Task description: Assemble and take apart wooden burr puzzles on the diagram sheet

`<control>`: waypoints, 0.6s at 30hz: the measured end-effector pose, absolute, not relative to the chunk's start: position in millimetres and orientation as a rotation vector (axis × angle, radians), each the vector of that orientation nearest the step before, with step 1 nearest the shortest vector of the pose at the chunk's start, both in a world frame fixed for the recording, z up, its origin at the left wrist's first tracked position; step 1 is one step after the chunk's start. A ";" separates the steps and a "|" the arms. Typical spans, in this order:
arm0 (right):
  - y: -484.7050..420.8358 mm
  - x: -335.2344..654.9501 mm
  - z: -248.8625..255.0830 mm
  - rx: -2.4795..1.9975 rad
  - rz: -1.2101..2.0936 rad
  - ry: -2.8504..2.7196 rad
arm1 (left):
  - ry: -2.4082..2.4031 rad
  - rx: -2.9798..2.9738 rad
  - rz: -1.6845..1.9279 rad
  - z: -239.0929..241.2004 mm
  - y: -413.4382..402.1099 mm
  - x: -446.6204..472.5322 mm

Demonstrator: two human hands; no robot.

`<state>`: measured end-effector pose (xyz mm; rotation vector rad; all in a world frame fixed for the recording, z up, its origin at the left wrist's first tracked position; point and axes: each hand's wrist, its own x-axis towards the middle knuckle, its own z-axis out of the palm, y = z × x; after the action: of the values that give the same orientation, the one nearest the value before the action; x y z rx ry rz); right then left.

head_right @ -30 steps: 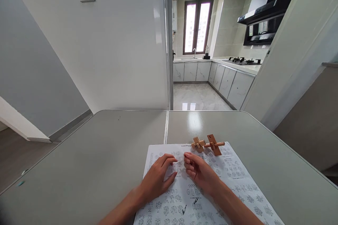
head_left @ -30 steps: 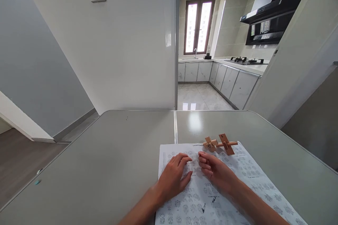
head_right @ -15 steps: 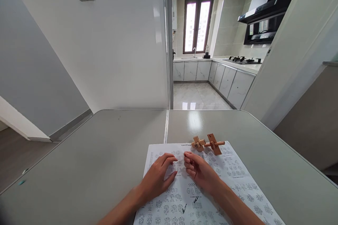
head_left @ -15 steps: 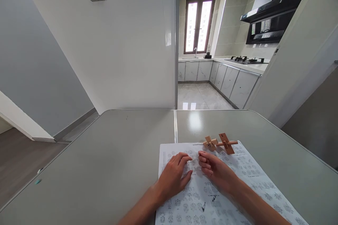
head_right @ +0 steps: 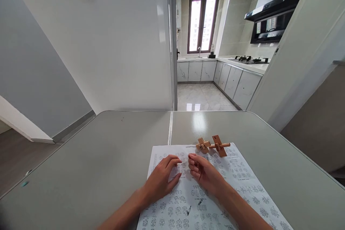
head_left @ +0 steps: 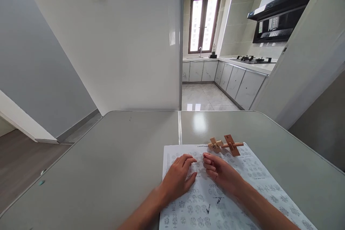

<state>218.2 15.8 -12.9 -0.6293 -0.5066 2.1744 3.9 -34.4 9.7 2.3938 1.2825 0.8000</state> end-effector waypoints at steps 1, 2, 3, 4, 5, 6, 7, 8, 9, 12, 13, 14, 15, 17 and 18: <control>15.8 218.1 -13.2 -0.632 2.173 -0.505 | 1.282 2.396 0.799 9.9 -34.3 3.8; 15.8 218.0 -13.1 -0.634 2.171 -0.503 | 1.282 2.397 0.799 10.1 -34.3 3.7; 15.7 217.8 -12.7 -0.633 2.169 -0.502 | 1.283 2.398 0.800 10.2 -34.3 3.7; 15.6 217.6 -11.9 -0.632 2.167 -0.502 | 1.283 2.397 0.803 10.2 -34.2 3.6; 15.3 217.3 -10.8 -0.633 2.166 -0.503 | 1.282 2.396 0.805 10.2 -34.2 3.6; 15.0 217.2 -9.7 -0.634 2.167 -0.504 | 1.280 2.395 0.806 10.1 -34.2 3.6; 14.7 217.0 -8.5 -0.636 2.168 -0.506 | 1.276 2.395 0.806 10.0 -34.2 3.7; 14.3 216.9 -7.4 -0.640 2.169 -0.507 | 1.272 2.396 0.805 9.9 -34.1 3.7; 14.0 216.8 -6.4 -0.644 2.168 -0.505 | 1.270 2.396 0.803 9.8 -34.1 3.8; 13.3 216.7 -4.5 -0.649 2.168 -0.490 | 1.275 2.394 0.804 9.8 -34.0 3.9; 13.2 216.8 -4.1 -0.648 2.169 -0.486 | 1.277 2.394 0.804 9.9 -34.1 3.9; 13.0 216.8 -3.8 -0.648 2.168 -0.483 | 1.280 2.393 0.805 10.1 -34.1 3.9; 12.9 217.0 -3.6 -0.647 2.169 -0.485 | 1.283 2.392 0.806 10.3 -34.2 3.9; 12.9 217.3 -3.3 -0.649 2.168 -0.493 | 1.287 2.390 0.802 10.8 -34.4 3.8; 13.1 217.4 -3.4 -0.653 2.167 -0.497 | 1.291 2.388 0.800 11.0 -34.4 3.7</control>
<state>217.4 13.1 -3.4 -0.6530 -0.4970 2.1673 3.7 -34.4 11.0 2.3878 1.2906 0.7997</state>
